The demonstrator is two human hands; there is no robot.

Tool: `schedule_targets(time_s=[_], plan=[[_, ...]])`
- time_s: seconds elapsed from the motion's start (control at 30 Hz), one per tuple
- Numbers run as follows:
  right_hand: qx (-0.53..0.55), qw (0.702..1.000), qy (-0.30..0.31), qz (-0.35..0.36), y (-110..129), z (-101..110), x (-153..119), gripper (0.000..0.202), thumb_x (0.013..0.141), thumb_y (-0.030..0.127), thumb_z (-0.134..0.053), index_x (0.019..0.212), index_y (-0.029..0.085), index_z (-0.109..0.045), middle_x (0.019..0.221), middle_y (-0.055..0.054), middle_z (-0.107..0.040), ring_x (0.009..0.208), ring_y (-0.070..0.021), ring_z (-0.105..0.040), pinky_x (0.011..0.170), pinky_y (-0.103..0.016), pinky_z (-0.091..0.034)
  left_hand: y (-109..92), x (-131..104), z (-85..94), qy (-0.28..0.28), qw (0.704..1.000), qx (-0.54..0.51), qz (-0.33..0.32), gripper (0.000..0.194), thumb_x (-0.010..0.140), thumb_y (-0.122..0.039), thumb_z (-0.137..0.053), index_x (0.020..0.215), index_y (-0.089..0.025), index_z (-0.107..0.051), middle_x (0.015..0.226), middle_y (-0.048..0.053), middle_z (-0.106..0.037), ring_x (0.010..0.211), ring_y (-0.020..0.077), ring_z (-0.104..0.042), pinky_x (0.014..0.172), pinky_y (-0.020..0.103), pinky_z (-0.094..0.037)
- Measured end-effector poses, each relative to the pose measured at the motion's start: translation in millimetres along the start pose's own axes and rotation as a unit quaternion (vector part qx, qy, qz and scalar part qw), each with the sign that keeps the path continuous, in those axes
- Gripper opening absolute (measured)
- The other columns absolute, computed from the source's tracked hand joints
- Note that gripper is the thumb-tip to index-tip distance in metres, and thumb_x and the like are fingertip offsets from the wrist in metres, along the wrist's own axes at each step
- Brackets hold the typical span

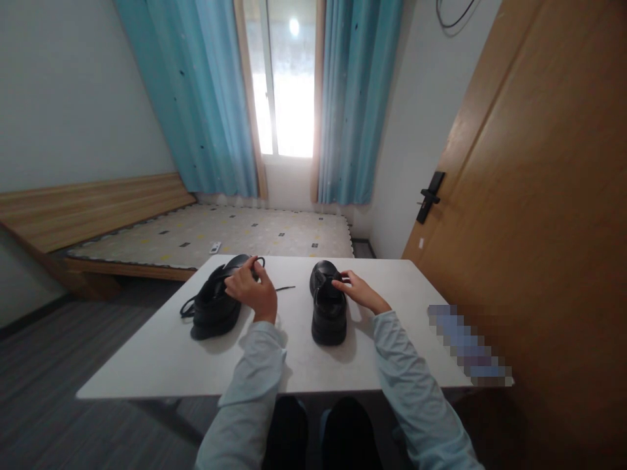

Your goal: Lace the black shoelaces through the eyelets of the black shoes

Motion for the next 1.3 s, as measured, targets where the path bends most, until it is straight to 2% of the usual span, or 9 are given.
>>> schedule_targets(time_s=[0.1, 0.17, 0.3, 0.43, 0.63, 0.73, 0.9, 1.07, 1.3], plan=[[-0.002, 1.000, -0.001, 0.003, 0, 0, 0, 0.055, 0.076, 0.055, -0.062, 0.109, 0.012, -0.053, 0.113, -0.016, -0.062, 0.104, -0.0244, -0.060, 0.090, -0.039, -0.048, -2, -1, 4.3, -0.008, 0.999, 0.044, -0.023, 0.036, 0.091, -0.040, -0.040, 0.102, -0.021, -0.067, 0.097, 0.012, -0.060, 0.099, 0.0292, -0.045, 0.087, 0.044, -0.028], [-0.002, 1.000, -0.002, 0.005, 1, 0, 0, 0.054, 0.076, 0.054, -0.062, 0.109, 0.012, -0.054, 0.113, -0.017, -0.062, 0.104, -0.0245, -0.060, 0.090, -0.039, -0.048, -3, -1, 2.5, 0.019, 0.997, 0.058, -0.045, 0.037, 0.091, -0.041, -0.039, 0.104, -0.022, -0.067, 0.098, 0.012, -0.060, 0.099, 0.0293, -0.044, 0.086, 0.043, -0.027], [0.004, 1.000, 0.001, -0.003, 2, 0, -1, 0.055, 0.076, 0.054, -0.062, 0.110, 0.012, -0.054, 0.113, -0.017, -0.062, 0.104, -0.0245, -0.060, 0.089, -0.038, -0.048, -3, -3, -10.3, 0.134, 0.983, 0.086, -0.087, 0.035, 0.092, -0.037, -0.037, 0.107, -0.025, -0.066, 0.099, 0.010, -0.061, 0.098, 0.0291, -0.043, 0.081, 0.042, -0.029], [-0.006, 1.000, -0.003, -0.004, 2, 0, -1, 0.054, 0.076, 0.053, -0.063, 0.109, 0.012, -0.054, 0.114, -0.017, -0.061, 0.104, -0.0248, -0.060, 0.090, -0.039, -0.048, 3, -8, -26.0, 0.261, 0.950, 0.135, -0.104, 0.033, 0.091, -0.033, -0.038, 0.103, -0.024, -0.067, 0.098, 0.011, -0.062, 0.095, 0.0290, -0.045, 0.077, 0.041, -0.030], [-0.001, 1.000, -0.003, -0.005, 3, -1, -1, 0.053, 0.077, 0.052, -0.062, 0.110, 0.011, -0.054, 0.114, -0.018, -0.061, 0.104, -0.0250, -0.060, 0.090, -0.039, -0.048, 17, -16, -33.3, 0.336, 0.919, 0.193, -0.077, 0.032, 0.090, -0.031, -0.037, 0.096, -0.022, -0.068, 0.099, 0.012, -0.062, 0.096, 0.0290, -0.048, 0.076, 0.039, -0.034], [-0.013, 1.000, -0.001, -0.004, 6, -1, -3, 0.052, 0.077, 0.051, -0.062, 0.110, 0.012, -0.054, 0.115, -0.017, -0.061, 0.106, -0.0247, -0.059, 0.092, -0.039, -0.046, 21, -17, -32.3, 0.348, 0.914, 0.202, -0.055, 0.027, 0.087, -0.024, -0.041, 0.097, -0.021, -0.065, 0.097, 0.011, -0.061, 0.094, 0.0273, -0.052, 0.074, 0.036, -0.036], [-0.028, 1.000, -0.004, -0.005, 9, 1, -4, 0.051, 0.078, 0.051, -0.061, 0.110, 0.012, -0.054, 0.115, -0.017, -0.061, 0.105, -0.0245, -0.059, 0.091, -0.039, -0.046, 24, -14, -32.9, 0.328, 0.918, 0.213, -0.057, 0.028, 0.085, -0.020, -0.038, 0.092, -0.016, -0.065, 0.093, 0.013, -0.059, 0.091, 0.0258, -0.054, 0.075, 0.034, -0.039], [-0.023, 1.000, -0.005, 0.000, 7, 0, -3, 0.051, 0.077, 0.051, -0.062, 0.110, 0.012, -0.055, 0.114, -0.016, -0.061, 0.104, -0.0239, -0.060, 0.091, -0.038, -0.047, 29, -20, -37.9, 0.372, 0.895, 0.230, -0.087, 0.029, 0.083, -0.020, -0.039, 0.082, -0.010, -0.066, 0.085, 0.015, -0.060, 0.090, 0.0265, -0.053, 0.082, 0.037, -0.038], [-0.017, 1.000, -0.008, 0.002, 9, 0, -4, 0.049, 0.078, 0.051, -0.062, 0.108, 0.014, -0.055, 0.113, -0.015, -0.062, 0.103, -0.0236, -0.059, 0.092, -0.039, -0.046, 21, -20, -35.1, 0.301, 0.930, 0.191, -0.090, 0.028, 0.081, -0.024, -0.044, 0.090, -0.010, -0.067, 0.098, 0.018, -0.060, 0.100, 0.0294, -0.049, 0.084, 0.040, -0.037]])
Point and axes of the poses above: each hand's wrist, its own x-axis towards the middle knuckle, its own z-axis out of the back of the hand, y = z × x, the point moved 3 cm from there along x, towards the middle knuckle
